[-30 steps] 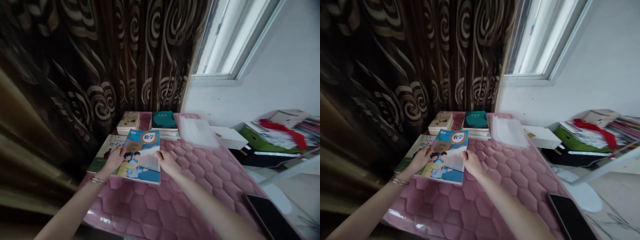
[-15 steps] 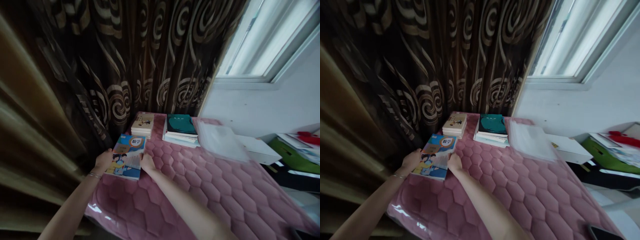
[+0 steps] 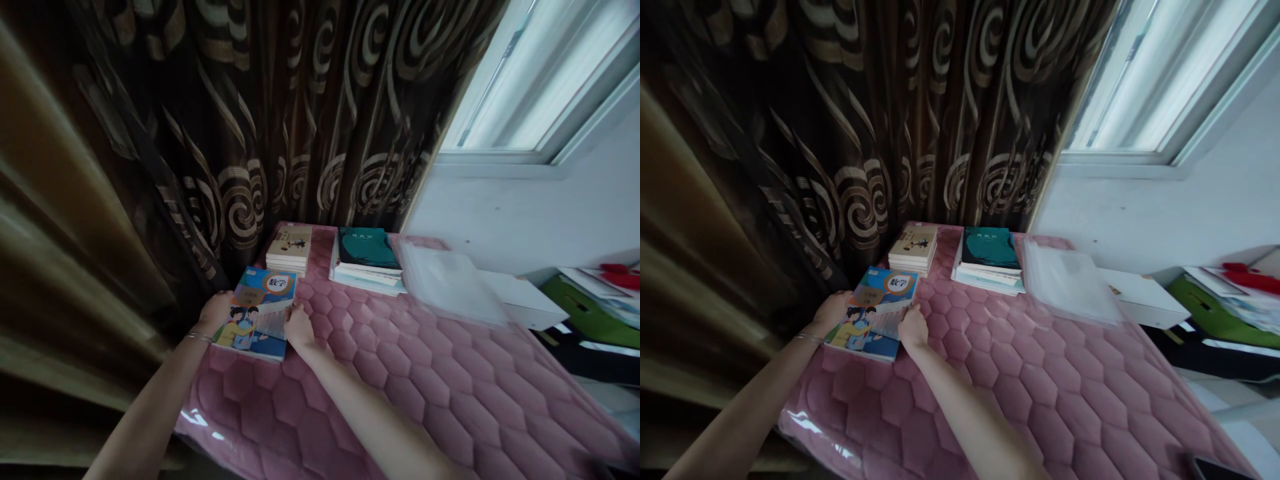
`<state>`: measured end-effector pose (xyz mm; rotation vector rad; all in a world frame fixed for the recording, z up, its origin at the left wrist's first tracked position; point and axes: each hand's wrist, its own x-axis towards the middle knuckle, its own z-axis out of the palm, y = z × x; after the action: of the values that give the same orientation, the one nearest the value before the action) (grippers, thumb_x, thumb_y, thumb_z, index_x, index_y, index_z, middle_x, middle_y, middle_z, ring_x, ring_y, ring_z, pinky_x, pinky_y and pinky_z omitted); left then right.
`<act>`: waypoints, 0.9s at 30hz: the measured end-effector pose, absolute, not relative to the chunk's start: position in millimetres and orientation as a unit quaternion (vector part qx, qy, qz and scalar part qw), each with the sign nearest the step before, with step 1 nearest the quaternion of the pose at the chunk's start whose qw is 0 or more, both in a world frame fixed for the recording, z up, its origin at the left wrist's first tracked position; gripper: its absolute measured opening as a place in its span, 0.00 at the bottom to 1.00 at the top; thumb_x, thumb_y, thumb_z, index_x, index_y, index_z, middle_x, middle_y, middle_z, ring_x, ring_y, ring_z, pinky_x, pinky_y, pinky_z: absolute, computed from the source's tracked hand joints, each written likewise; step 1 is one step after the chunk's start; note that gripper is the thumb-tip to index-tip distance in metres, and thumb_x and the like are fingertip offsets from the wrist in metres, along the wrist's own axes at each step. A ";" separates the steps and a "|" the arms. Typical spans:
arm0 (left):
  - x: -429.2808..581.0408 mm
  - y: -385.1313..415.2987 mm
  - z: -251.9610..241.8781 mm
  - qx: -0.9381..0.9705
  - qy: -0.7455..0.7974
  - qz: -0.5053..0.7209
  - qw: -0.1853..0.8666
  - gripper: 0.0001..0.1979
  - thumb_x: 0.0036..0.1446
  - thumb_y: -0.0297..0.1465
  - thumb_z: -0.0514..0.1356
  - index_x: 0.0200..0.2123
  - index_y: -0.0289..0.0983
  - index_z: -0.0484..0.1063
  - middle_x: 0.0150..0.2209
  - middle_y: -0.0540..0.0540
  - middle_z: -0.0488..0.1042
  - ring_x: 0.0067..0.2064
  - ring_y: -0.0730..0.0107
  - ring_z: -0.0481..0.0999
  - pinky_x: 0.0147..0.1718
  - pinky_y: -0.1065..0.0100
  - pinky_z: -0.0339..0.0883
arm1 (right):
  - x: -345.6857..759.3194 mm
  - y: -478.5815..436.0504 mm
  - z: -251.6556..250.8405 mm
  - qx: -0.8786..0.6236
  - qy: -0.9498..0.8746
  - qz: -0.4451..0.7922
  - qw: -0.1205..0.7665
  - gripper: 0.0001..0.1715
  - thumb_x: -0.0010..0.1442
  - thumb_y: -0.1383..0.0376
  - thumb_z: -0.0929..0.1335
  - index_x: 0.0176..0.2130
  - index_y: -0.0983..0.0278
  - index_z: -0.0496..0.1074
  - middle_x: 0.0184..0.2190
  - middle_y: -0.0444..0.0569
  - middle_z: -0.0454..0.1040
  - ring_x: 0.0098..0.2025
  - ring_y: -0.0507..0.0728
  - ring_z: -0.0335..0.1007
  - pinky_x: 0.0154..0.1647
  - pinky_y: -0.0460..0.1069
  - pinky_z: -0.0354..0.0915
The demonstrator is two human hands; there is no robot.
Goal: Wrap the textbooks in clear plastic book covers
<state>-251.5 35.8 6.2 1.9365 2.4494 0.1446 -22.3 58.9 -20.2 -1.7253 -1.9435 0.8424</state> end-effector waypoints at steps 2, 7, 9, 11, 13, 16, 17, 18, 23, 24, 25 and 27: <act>-253.2 36.4 5.9 0.627 0.775 0.075 0.016 0.17 0.61 0.24 0.48 0.45 0.35 0.75 0.43 0.39 0.77 0.46 0.65 0.77 0.47 0.69 0.67 | -21.8 57.4 -20.7 -0.622 -0.693 0.299 0.208 0.21 0.67 0.66 0.56 0.56 0.73 0.61 0.45 0.65 0.77 0.47 0.63 0.76 0.44 0.53 0.68; -258.8 11.4 1.5 0.620 0.772 0.137 0.023 0.23 0.63 0.30 0.43 0.52 0.32 0.72 0.49 0.39 0.75 0.52 0.65 0.74 0.54 0.67 0.64 | -20.6 53.9 -20.9 -0.628 -0.688 0.293 0.215 0.22 0.67 0.67 0.55 0.57 0.73 0.60 0.44 0.65 0.77 0.47 0.63 0.76 0.44 0.52 0.68; -263.9 -8.2 -4.5 0.617 0.769 0.165 0.034 0.24 0.62 0.32 0.43 0.53 0.31 0.72 0.50 0.39 0.75 0.52 0.66 0.74 0.55 0.67 0.64 | -21.2 52.7 -20.2 -0.630 -0.687 0.290 0.214 0.22 0.67 0.67 0.56 0.57 0.73 0.60 0.44 0.65 0.77 0.46 0.63 0.76 0.44 0.52 0.68; -271.5 -29.1 -12.8 0.605 0.761 0.222 0.069 0.25 0.61 0.36 0.44 0.52 0.32 0.73 0.51 0.40 0.75 0.52 0.64 0.74 0.55 0.65 0.65 | -22.3 51.6 -19.1 -0.633 -0.686 0.287 0.213 0.22 0.67 0.66 0.56 0.57 0.74 0.60 0.44 0.65 0.77 0.46 0.63 0.77 0.43 0.52 0.68; -279.7 -47.8 -21.0 0.578 0.754 0.286 0.126 0.26 0.58 0.40 0.47 0.50 0.33 0.74 0.51 0.41 0.76 0.53 0.61 0.74 0.56 0.61 0.65 | -23.6 50.4 -17.8 -0.635 -0.687 0.284 0.211 0.23 0.67 0.66 0.55 0.57 0.74 0.60 0.43 0.66 0.77 0.45 0.64 0.77 0.43 0.53 0.69; -287.2 -66.6 -28.1 0.533 0.752 0.334 0.197 0.27 0.53 0.46 0.52 0.49 0.35 0.75 0.51 0.42 0.77 0.53 0.57 0.75 0.56 0.57 0.64 | -24.8 49.3 -15.8 -0.631 -0.694 0.279 0.205 0.23 0.67 0.67 0.56 0.59 0.73 0.60 0.43 0.65 0.78 0.46 0.64 0.77 0.44 0.54 0.69; -287.5 -70.3 -28.9 0.525 0.751 0.343 0.210 0.28 0.51 0.47 0.54 0.49 0.36 0.75 0.51 0.43 0.77 0.53 0.56 0.75 0.57 0.57 0.64 | -24.9 49.2 -15.3 -0.629 -0.699 0.276 0.200 0.24 0.67 0.67 0.56 0.59 0.72 0.60 0.42 0.64 0.78 0.46 0.64 0.77 0.44 0.54 0.68; -286.8 -72.8 -29.2 0.522 0.747 0.350 0.217 0.28 0.49 0.47 0.56 0.49 0.36 0.76 0.51 0.43 0.77 0.53 0.56 0.75 0.57 0.57 0.64 | -24.9 49.3 -15.0 -0.626 -0.705 0.272 0.195 0.24 0.67 0.68 0.57 0.60 0.71 0.59 0.42 0.64 0.78 0.45 0.64 0.77 0.45 0.54 0.68; -277.7 -75.3 -29.7 0.541 0.730 0.366 0.201 0.28 0.44 0.40 0.61 0.50 0.37 0.74 0.54 0.43 0.74 0.51 0.57 0.76 0.52 0.61 0.69 | -25.3 50.7 -15.7 -0.622 -0.719 0.255 0.174 0.25 0.67 0.67 0.56 0.61 0.71 0.59 0.43 0.64 0.78 0.44 0.64 0.77 0.44 0.55 0.69; -276.5 -74.7 -30.1 0.544 0.735 0.359 0.188 0.27 0.45 0.39 0.61 0.51 0.37 0.74 0.54 0.43 0.74 0.51 0.58 0.76 0.52 0.61 0.70 | -25.6 51.1 -16.2 -0.622 -0.720 0.254 0.173 0.25 0.68 0.66 0.55 0.61 0.71 0.59 0.43 0.65 0.77 0.44 0.64 0.77 0.44 0.55 0.69; -275.8 -74.0 -30.5 0.548 0.742 0.347 0.171 0.26 0.47 0.37 0.60 0.51 0.37 0.74 0.53 0.43 0.75 0.51 0.58 0.77 0.52 0.61 0.69 | -26.0 51.4 -16.7 -0.621 -0.722 0.253 0.172 0.25 0.68 0.66 0.55 0.61 0.72 0.59 0.43 0.66 0.77 0.44 0.65 0.77 0.44 0.55 0.69; -275.6 -72.3 -31.2 0.556 0.755 0.319 0.138 0.23 0.49 0.36 0.59 0.50 0.38 0.74 0.52 0.44 0.76 0.51 0.59 0.76 0.54 0.60 0.68 | -26.6 52.2 -17.8 -0.620 -0.723 0.252 0.171 0.25 0.68 0.66 0.54 0.60 0.73 0.60 0.43 0.66 0.77 0.44 0.64 0.77 0.44 0.55 0.69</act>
<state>-275.6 -72.3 -31.2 1.6089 2.1835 0.9238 -26.6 52.2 -17.8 -1.7601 -2.0547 0.7154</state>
